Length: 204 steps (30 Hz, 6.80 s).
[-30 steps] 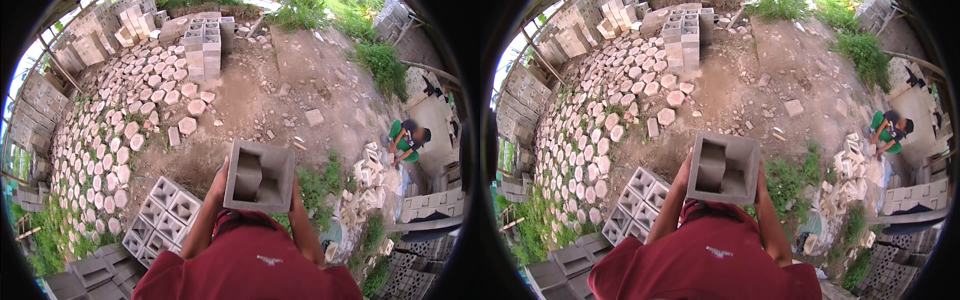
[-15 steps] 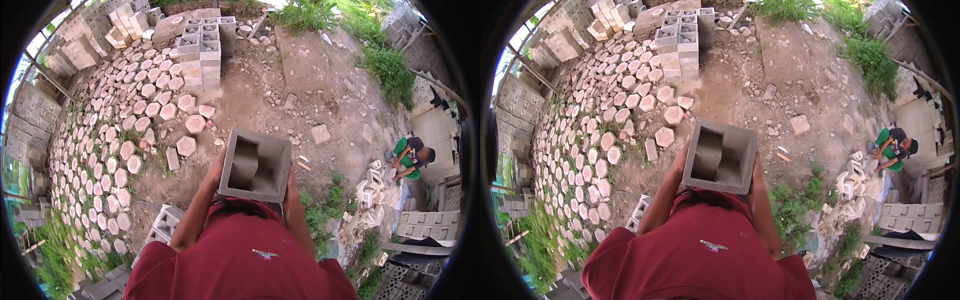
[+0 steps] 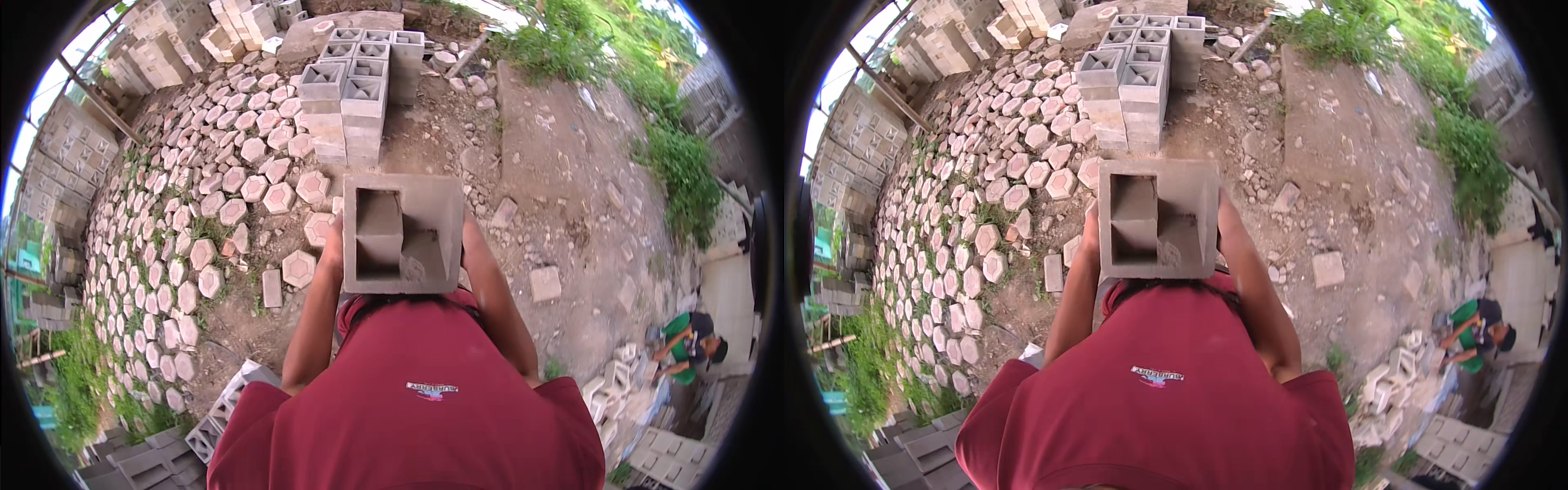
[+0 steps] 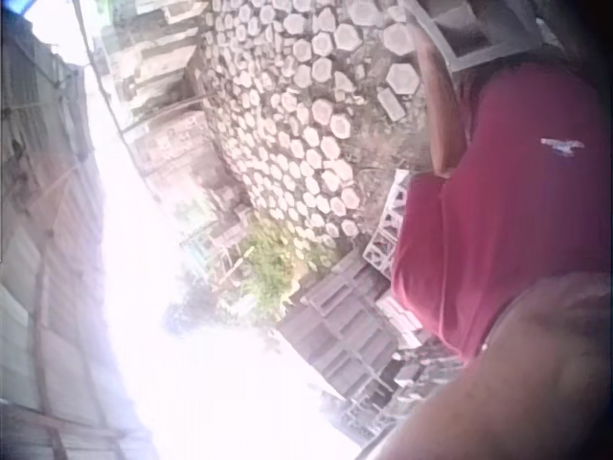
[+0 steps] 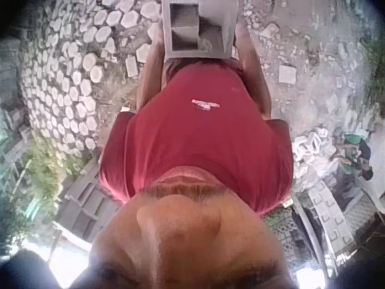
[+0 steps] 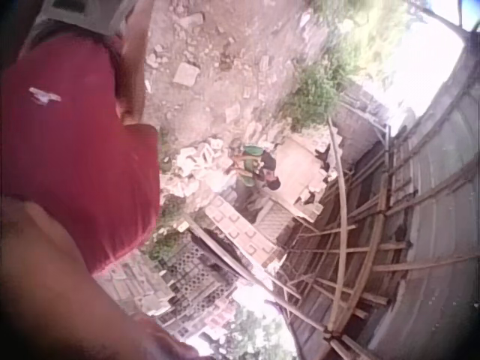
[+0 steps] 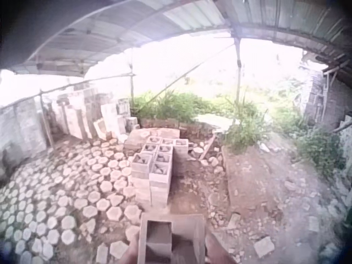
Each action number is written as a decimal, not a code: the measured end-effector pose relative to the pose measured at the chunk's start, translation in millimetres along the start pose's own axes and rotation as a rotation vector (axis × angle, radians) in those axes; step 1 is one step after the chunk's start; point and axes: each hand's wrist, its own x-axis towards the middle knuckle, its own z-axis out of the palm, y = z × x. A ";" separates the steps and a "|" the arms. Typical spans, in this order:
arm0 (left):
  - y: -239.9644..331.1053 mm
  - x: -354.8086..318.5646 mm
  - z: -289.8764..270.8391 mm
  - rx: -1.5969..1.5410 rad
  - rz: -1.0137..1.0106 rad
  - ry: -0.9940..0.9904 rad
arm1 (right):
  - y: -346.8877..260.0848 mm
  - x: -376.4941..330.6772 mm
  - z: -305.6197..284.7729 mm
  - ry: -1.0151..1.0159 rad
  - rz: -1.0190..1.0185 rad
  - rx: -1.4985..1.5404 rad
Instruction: The person picks up decorative concrete blocks from a pile and places them onto a separate stack on the ground.
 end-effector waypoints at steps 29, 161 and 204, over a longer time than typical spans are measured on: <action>259.4 577.3 33.8 -0.356 0.255 0.325 | -317.7 640.2 105.7 -0.147 0.252 -0.343; -136.6 288.7 29.7 -1.198 1.340 2.151 | 154.4 337.4 140.0 -2.412 0.784 -1.473; -480.3 -595.1 -144.4 -1.210 0.842 2.213 | 666.5 -539.6 221.1 -2.661 0.673 -1.421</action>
